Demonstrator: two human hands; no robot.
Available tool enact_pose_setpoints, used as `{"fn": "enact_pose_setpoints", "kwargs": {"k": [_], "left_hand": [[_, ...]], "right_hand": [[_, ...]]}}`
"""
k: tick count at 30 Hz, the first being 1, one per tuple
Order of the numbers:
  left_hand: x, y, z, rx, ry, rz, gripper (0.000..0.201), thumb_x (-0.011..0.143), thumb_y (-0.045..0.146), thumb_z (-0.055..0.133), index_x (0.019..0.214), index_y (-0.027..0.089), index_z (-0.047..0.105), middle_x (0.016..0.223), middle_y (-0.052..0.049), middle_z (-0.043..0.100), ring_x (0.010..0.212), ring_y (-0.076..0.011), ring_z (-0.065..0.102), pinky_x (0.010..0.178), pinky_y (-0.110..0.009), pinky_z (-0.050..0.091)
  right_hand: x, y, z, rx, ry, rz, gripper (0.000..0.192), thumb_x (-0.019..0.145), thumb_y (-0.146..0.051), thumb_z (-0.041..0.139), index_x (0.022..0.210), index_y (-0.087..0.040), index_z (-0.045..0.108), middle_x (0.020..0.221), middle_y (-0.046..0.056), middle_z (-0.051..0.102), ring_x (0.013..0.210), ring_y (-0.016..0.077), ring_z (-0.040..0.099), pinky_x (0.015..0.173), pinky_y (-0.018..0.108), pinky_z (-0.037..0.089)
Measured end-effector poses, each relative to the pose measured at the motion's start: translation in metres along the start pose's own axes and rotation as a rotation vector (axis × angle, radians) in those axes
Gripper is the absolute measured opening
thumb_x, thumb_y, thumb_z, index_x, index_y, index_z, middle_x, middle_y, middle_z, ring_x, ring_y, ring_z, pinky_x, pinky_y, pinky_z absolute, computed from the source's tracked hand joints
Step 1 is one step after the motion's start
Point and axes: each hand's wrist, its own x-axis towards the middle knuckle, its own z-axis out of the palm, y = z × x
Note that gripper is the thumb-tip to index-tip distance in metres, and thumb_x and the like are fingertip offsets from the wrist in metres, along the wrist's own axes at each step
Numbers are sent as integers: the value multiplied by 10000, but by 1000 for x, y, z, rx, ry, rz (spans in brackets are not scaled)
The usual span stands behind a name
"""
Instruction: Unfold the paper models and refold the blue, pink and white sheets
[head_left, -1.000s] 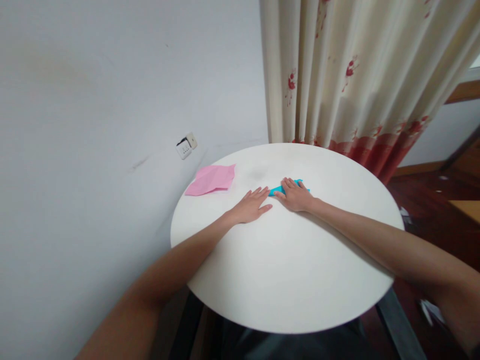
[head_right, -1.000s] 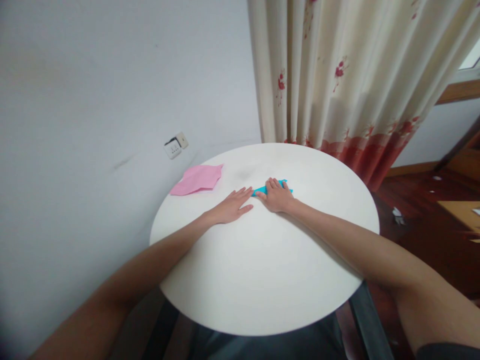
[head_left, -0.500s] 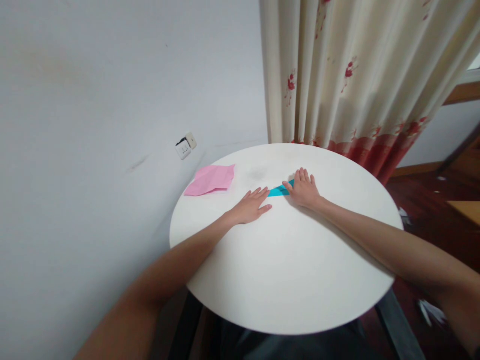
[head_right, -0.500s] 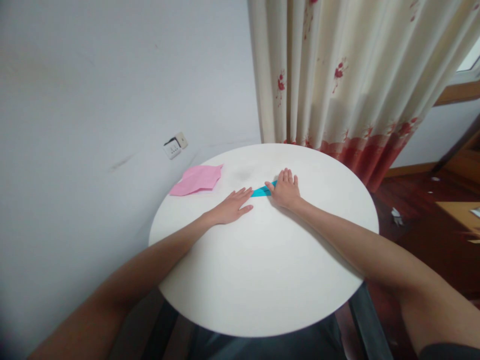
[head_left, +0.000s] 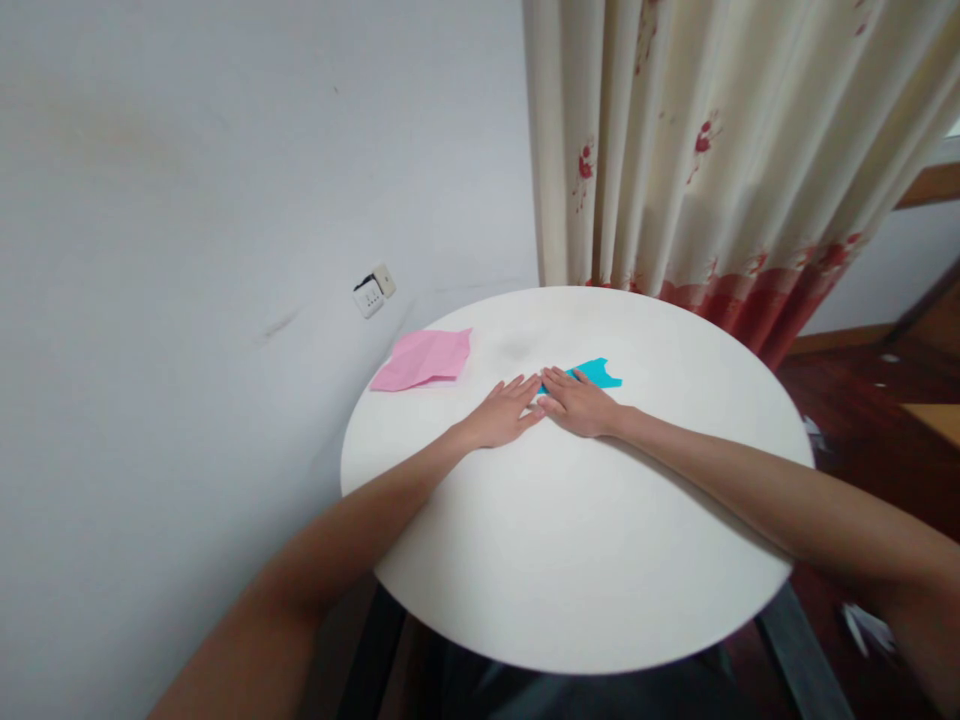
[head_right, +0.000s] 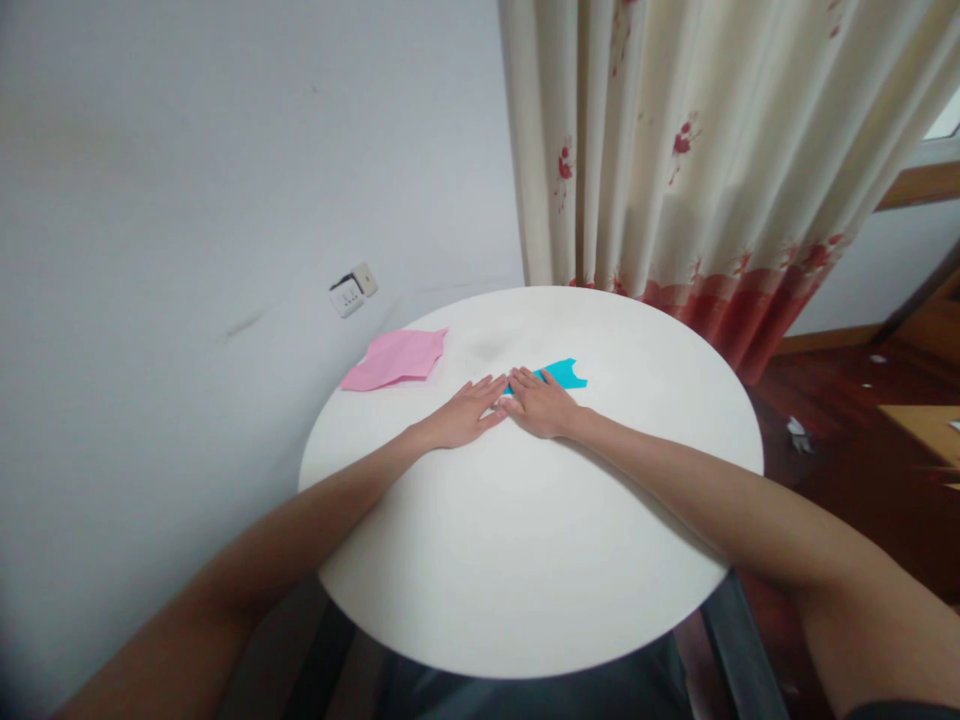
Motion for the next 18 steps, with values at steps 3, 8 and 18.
{"fn": "enact_pose_setpoints", "kwargs": {"k": [3,8,18], "left_hand": [[0,-1,0,0,2,-2,710,1047,585,248,1629,189,149,1692,-90,145,1571,-264,117,1252,-481,141],[-1,-2,-1,-12,-13,-7,715,1045,591,244,1630,191,143,1695,-85,130,1573,-265,107,1254,-490,118],[-9,4,-9,59,-93,-109,738,1035,608,224,1625,172,137,1693,-133,94,1576,-285,72,1234,-549,150]], "right_hand": [[-1,0,-2,-6,-8,-11,738,1052,-533,153,1583,-45,312,1639,198,274,1540,310,209,1224,553,192],[-1,0,-2,7,-17,0,747,1049,-553,143,1591,-65,302,1646,179,269,1544,295,201,1230,546,187],[-2,-3,-7,-13,-26,7,726,1053,-547,149,1582,-86,335,1642,175,290,1537,302,222,1227,534,210]]}}
